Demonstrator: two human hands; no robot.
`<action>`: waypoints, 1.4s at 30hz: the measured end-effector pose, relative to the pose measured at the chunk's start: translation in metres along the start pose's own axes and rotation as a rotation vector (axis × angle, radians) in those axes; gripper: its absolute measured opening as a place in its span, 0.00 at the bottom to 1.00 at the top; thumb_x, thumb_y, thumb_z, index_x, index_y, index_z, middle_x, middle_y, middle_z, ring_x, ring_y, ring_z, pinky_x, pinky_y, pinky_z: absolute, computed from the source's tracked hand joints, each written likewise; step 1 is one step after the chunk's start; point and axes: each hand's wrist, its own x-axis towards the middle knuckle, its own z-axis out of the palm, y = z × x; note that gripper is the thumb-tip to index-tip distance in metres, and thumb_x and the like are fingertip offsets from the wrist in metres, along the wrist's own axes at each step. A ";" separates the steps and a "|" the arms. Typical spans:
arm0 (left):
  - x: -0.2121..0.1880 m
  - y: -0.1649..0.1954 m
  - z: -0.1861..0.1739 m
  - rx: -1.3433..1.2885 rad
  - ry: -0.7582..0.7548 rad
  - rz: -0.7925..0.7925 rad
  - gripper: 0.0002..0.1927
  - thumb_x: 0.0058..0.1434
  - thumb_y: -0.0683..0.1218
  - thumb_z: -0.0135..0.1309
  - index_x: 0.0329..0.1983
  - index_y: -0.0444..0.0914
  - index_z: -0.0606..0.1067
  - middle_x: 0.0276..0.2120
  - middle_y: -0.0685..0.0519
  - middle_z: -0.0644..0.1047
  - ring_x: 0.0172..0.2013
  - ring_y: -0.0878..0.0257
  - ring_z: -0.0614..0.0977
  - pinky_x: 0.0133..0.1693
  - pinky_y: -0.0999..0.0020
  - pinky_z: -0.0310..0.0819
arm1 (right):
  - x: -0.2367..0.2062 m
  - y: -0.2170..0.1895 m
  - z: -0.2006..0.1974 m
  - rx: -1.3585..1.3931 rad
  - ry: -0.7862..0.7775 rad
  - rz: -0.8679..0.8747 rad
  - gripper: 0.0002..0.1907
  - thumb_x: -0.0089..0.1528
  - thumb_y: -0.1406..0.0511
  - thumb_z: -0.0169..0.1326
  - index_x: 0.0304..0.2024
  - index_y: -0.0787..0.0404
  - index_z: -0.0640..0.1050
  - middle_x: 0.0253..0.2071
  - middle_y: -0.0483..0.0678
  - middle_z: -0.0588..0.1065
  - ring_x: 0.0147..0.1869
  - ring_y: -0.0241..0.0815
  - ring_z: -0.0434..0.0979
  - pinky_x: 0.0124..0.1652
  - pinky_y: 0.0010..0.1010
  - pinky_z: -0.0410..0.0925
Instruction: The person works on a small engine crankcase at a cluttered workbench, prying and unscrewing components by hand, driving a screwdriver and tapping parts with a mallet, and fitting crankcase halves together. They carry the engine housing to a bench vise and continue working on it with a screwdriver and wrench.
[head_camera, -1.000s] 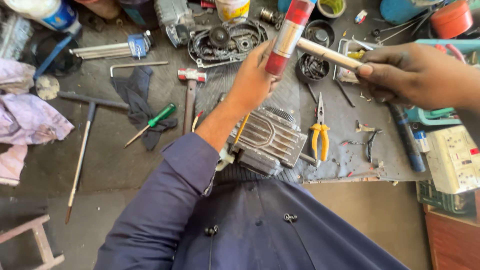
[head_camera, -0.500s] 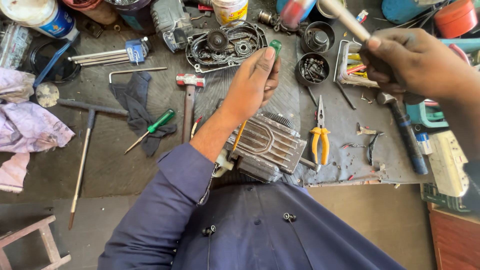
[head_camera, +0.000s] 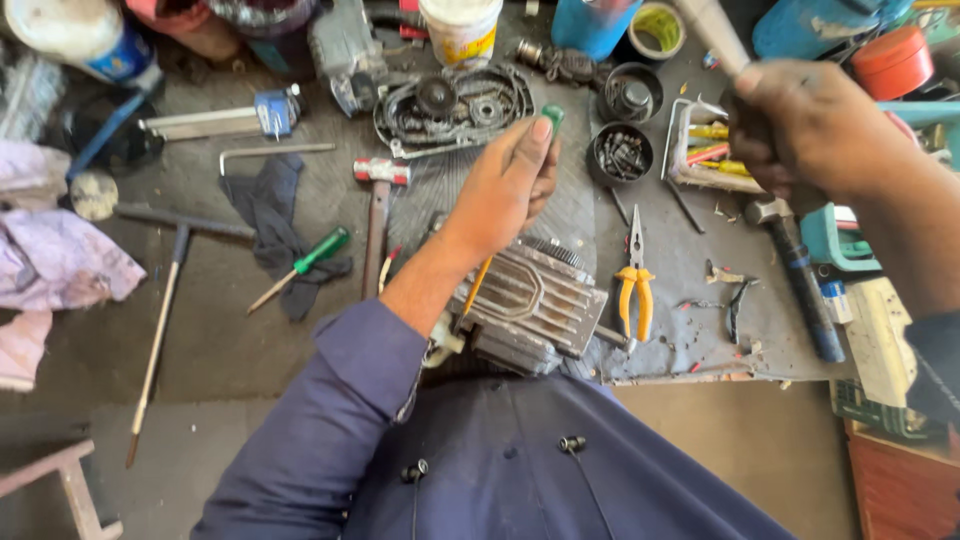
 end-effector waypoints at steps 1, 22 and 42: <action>0.000 0.000 0.000 -0.008 -0.002 0.022 0.22 0.75 0.63 0.40 0.38 0.41 0.65 0.23 0.62 0.60 0.20 0.75 0.57 0.20 0.76 0.49 | 0.000 0.000 -0.001 -0.158 -0.031 0.037 0.22 0.73 0.52 0.43 0.33 0.63 0.67 0.19 0.46 0.63 0.17 0.37 0.61 0.17 0.33 0.57; -0.011 -0.009 0.002 -0.018 0.034 -0.060 0.22 0.74 0.63 0.42 0.39 0.41 0.66 0.23 0.61 0.60 0.19 0.75 0.56 0.19 0.76 0.48 | -0.021 0.001 0.012 0.047 -0.145 0.093 0.21 0.73 0.52 0.44 0.32 0.60 0.66 0.19 0.43 0.61 0.16 0.34 0.58 0.17 0.31 0.57; -0.250 0.041 -0.105 1.752 0.630 0.038 0.17 0.65 0.46 0.59 0.58 0.44 0.79 0.42 0.51 0.79 0.44 0.52 0.80 0.45 0.58 0.70 | -0.138 0.254 0.097 -0.432 0.829 -0.186 0.12 0.71 0.67 0.63 0.52 0.68 0.77 0.40 0.49 0.78 0.43 0.40 0.78 0.48 0.32 0.70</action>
